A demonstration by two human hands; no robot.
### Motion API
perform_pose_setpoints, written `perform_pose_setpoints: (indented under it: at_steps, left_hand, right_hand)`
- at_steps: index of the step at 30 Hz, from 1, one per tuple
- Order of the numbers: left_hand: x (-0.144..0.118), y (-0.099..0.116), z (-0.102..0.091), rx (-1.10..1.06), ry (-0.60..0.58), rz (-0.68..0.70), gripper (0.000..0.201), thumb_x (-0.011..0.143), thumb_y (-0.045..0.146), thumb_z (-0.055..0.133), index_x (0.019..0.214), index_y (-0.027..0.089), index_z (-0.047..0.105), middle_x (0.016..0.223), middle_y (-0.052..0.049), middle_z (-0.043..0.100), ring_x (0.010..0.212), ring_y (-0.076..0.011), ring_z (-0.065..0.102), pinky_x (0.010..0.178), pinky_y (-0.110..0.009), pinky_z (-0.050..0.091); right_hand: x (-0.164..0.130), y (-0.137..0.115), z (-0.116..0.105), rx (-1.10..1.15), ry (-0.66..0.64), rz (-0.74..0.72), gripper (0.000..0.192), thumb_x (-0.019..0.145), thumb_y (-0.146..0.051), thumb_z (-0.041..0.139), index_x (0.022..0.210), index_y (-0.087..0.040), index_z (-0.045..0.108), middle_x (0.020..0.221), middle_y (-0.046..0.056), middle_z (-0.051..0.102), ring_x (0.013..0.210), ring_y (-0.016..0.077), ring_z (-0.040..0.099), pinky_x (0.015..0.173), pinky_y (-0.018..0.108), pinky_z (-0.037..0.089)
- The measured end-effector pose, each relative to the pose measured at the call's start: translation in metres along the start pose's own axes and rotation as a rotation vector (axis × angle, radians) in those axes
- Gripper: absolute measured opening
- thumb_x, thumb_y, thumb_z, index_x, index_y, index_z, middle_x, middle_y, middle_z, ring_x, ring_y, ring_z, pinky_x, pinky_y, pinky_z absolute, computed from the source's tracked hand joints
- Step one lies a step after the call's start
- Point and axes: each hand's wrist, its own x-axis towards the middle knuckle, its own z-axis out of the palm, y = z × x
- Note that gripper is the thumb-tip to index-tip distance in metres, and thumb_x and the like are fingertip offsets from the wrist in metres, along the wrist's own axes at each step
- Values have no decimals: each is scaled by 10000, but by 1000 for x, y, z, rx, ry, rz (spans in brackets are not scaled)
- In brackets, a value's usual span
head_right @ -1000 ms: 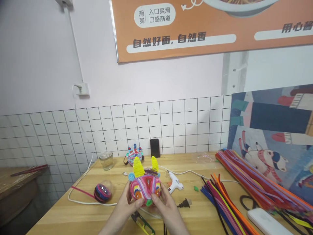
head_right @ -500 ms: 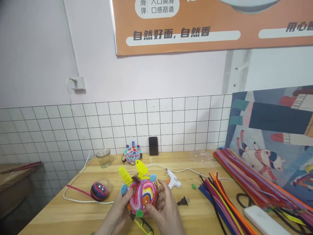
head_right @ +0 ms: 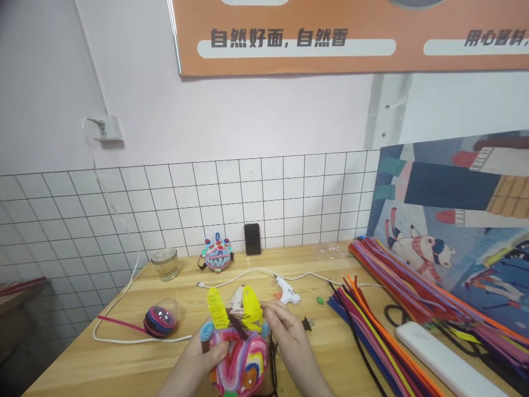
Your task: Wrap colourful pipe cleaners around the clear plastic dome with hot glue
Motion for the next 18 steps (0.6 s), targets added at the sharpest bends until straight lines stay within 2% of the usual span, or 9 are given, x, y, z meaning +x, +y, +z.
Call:
perform_pose_setpoints:
  at_steps: [4, 7, 14, 18]
  left_hand:
    - [-3, 4, -4, 33, -52, -54, 520, 537, 396, 856, 981, 160, 723, 912, -138, 768, 958, -370, 667, 860, -459, 506]
    - [-3, 4, -11, 6, -25, -100, 498, 534, 414, 854, 951, 169, 734, 947, -139, 766, 1011, -374, 652, 913, -474, 479]
    - [2, 2, -20, -94, -1, -189, 492, 528, 405, 861, 943, 171, 740, 1003, -141, 757, 1054, -372, 640, 970, -469, 444]
    - [5, 2, -22, -68, 11, -179, 470, 508, 415, 870, 890, 168, 752, 920, -138, 771, 1044, -375, 642, 978, -480, 435]
  right_hand:
    - [-2, -4, 1, 31, -78, 55, 332, 705, -540, 708, 645, -216, 754, 635, 28, 640, 689, 226, 567, 670, 315, 457]
    - [-3, -1, 3, 57, -101, 67, 330, 690, -507, 734, 582, -196, 717, 599, 10, 595, 622, 183, 514, 613, 281, 418]
    - [-4, 13, 8, 107, -125, 79, 280, 712, -463, 741, 676, -186, 733, 666, 23, 629, 668, 188, 548, 651, 284, 410]
    - [-4, 17, 9, 130, -141, 92, 250, 708, -434, 753, 691, -185, 733, 693, 28, 639, 684, 190, 556, 662, 291, 411]
